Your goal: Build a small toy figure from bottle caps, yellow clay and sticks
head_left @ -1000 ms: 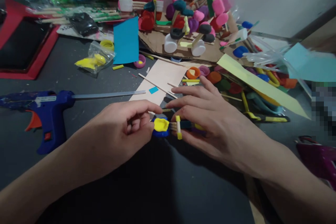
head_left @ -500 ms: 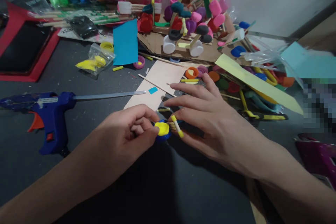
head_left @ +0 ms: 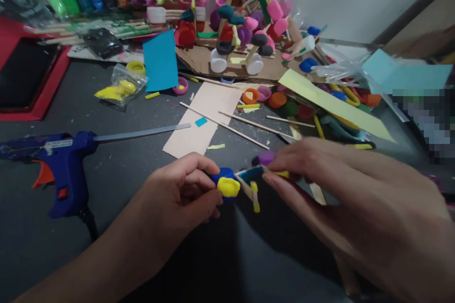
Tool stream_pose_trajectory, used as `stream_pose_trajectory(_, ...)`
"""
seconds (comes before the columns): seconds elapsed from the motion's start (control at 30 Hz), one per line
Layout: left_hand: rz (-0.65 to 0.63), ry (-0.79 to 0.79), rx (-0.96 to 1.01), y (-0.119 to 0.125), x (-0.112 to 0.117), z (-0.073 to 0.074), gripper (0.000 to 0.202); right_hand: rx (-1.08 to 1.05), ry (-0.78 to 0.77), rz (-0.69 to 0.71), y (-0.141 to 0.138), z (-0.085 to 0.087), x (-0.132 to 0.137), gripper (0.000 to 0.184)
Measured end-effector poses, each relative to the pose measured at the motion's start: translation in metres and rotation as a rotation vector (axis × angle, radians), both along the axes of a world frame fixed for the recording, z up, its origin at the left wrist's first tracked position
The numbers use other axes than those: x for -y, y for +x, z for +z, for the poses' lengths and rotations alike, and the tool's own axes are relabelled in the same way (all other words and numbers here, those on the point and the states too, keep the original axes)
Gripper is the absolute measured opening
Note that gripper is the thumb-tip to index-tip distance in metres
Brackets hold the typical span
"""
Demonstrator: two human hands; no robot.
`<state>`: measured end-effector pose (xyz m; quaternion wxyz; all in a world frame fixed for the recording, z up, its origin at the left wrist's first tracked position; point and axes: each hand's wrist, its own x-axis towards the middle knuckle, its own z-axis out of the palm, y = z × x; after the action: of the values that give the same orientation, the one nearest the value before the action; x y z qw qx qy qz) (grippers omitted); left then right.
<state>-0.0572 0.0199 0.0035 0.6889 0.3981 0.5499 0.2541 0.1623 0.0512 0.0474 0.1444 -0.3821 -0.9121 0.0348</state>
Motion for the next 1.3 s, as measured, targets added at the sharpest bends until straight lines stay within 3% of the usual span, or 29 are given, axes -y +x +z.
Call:
stream_pose_trajectory(0.13,-0.021,-0.022,0.009,0.005,0.003,-0.004,0.016,-0.045,-0.010,-0.076,0.004,-0.006,0.018,0.002)
stream_pose_trajectory(0.33,-0.052,-0.002,-0.020,0.002,0.002,-0.013,0.015,-0.270,0.081,-0.227,0.022,-0.007,0.016,0.019)
stream_pose_trajectory(0.43,-0.065,0.024,-0.048,0.000,0.002,-0.016,0.016,-0.249,-0.042,-0.237,0.041,-0.010,0.015,0.022)
stream_pose_trajectory(0.53,-0.070,0.042,-0.041,0.001,0.002,-0.016,0.020,-0.150,-0.264,-0.245,0.056,-0.023,0.014,0.067)
stream_pose_trajectory(0.6,-0.080,0.044,-0.033,0.002,0.002,-0.016,0.023,-0.127,-0.337,-0.281,0.058,-0.035,0.011,0.077)
stream_pose_trajectory(0.7,-0.098,0.049,-0.059,0.004,0.003,-0.016,0.026,-0.133,-0.325,-0.271,0.054,-0.048,0.005,0.064)
stream_pose_trajectory(0.83,-0.104,0.099,-0.101,0.006,0.004,-0.013,0.023,-0.117,-0.272,-0.188,0.044,-0.052,-0.008,0.049)
stream_pose_trajectory(1.03,-0.144,0.107,-0.151,0.005,0.009,-0.006,0.014,-0.091,-0.219,-0.075,0.031,-0.050,-0.028,0.058)
stream_pose_trajectory(1.13,-0.162,0.126,-0.198,0.005,0.010,-0.003,0.011,-0.072,-0.165,-0.124,0.031,-0.038,-0.025,0.062)
stream_pose_trajectory(1.2,-0.172,0.128,-0.215,0.005,0.010,-0.001,0.012,-0.105,-0.069,-0.245,0.033,-0.028,-0.012,0.044)
stream_pose_trajectory(1.27,-0.163,0.104,-0.203,0.005,0.009,0.000,0.013,-0.193,0.015,-0.364,0.033,-0.019,0.007,0.009)
stream_pose_trajectory(1.3,-0.144,0.083,-0.182,0.006,0.009,0.001,0.013,-0.224,0.001,-0.338,0.031,-0.017,0.017,0.004)
